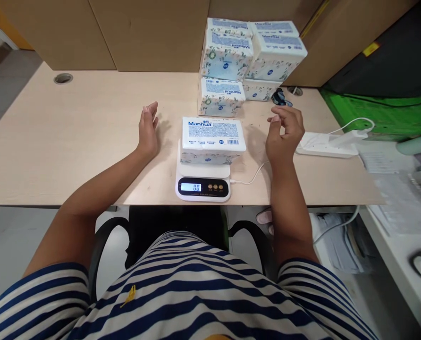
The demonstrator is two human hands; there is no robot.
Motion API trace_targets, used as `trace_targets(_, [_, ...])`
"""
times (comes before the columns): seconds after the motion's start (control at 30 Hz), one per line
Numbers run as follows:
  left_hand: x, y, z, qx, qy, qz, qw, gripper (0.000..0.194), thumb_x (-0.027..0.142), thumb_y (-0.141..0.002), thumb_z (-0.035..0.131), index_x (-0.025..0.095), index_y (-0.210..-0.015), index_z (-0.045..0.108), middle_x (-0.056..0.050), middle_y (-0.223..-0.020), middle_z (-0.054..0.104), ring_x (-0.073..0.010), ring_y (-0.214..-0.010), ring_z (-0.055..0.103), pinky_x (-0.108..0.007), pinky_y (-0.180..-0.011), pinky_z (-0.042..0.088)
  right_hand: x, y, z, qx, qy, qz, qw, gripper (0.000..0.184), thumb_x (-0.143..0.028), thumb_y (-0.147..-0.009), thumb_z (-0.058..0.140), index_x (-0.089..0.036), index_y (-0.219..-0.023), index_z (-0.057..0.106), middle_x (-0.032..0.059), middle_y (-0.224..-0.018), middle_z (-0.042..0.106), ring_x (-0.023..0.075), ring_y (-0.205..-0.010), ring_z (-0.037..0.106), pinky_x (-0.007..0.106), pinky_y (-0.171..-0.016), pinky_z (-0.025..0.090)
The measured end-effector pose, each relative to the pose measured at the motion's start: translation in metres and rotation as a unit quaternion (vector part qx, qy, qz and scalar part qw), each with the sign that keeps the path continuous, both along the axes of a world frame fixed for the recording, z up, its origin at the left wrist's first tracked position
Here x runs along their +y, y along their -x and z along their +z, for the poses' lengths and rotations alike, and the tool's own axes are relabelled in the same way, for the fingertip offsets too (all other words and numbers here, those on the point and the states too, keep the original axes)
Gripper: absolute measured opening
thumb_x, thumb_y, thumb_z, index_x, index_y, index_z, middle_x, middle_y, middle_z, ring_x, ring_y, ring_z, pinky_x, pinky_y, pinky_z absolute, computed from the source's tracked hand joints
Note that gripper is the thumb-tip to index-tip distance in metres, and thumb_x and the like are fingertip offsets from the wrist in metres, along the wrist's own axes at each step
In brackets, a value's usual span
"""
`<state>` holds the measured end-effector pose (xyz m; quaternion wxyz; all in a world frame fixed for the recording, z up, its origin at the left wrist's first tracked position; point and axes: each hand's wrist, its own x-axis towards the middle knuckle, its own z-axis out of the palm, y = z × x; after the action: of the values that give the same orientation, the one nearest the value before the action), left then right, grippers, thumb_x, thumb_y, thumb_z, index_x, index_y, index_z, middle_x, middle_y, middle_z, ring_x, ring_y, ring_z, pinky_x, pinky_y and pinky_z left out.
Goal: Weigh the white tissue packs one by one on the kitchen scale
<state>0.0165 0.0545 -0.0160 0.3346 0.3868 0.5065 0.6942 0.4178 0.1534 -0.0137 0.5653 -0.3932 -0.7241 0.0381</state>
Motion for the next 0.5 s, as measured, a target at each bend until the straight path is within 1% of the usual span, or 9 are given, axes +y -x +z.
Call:
trace_targets(0.1, [0.0002,-0.0003,-0.0002,-0.007,-0.001,-0.001,1.000,0.072,0.089,-0.107,0.048,0.029,-0.139,0.073,-0.010,-0.172,0.059,-0.0324,-0.177,0.035,-0.054,-0.147,0.022,-0.0019,0.0012,0.0010,-0.003,0.006,-0.001,1.000,0.054,-0.068,-0.113,0.043,-0.028,-0.125,0.079,0.0141,-0.127,0.074,0.0334,-0.120,0.077,0.060,-0.100,0.071])
trace_targets(0.23, [-0.0004,-0.0012,0.0002,-0.007,-0.002,-0.001,1.000,0.073,0.089,-0.107,0.048,0.028,-0.139,0.072,-0.010,-0.172,0.059,-0.0328,-0.178,0.034,-0.055,-0.147,0.022,-0.0077,0.0043,0.0026,-0.011,0.007,-0.014,1.000,0.056,-0.067,-0.113,0.043,-0.027,-0.121,0.080,0.0118,-0.114,0.076,0.0277,-0.098,0.080,0.053,-0.093,0.071])
trace_targets(0.3, [-0.0008,-0.0017,0.0008,-0.003,-0.001,-0.002,1.000,0.073,0.089,-0.107,0.047,0.028,-0.139,0.072,-0.010,-0.172,0.059,-0.0331,-0.178,0.034,-0.056,-0.147,0.022,-0.0092,0.0049,0.0030,-0.013,0.008,-0.019,1.000,0.055,-0.067,-0.113,0.043,-0.026,-0.120,0.080,0.0109,-0.111,0.076,0.0259,-0.093,0.079,0.051,-0.091,0.071])
trace_targets(0.43, [-0.0014,-0.0027,0.0015,0.002,-0.002,0.000,1.000,0.072,0.088,-0.107,0.047,0.027,-0.136,0.073,-0.011,-0.170,0.060,-0.0336,-0.177,0.036,-0.056,-0.146,0.024,-0.0073,0.0028,0.0027,-0.016,0.024,-0.011,1.000,0.050,-0.062,-0.113,0.046,-0.027,-0.122,0.080,0.0109,-0.113,0.076,0.0272,-0.097,0.079,0.052,-0.092,0.070])
trace_targets(0.5, [-0.0009,-0.0027,0.0005,0.004,-0.005,0.010,1.000,0.070,0.088,-0.107,0.050,0.027,-0.132,0.073,-0.010,-0.166,0.063,-0.0339,-0.175,0.040,-0.057,-0.145,0.028,-0.0064,0.0021,0.0015,-0.019,0.025,0.003,0.999,0.049,-0.060,-0.113,0.046,-0.027,-0.123,0.080,0.0113,-0.113,0.076,0.0281,-0.099,0.079,0.054,-0.094,0.069])
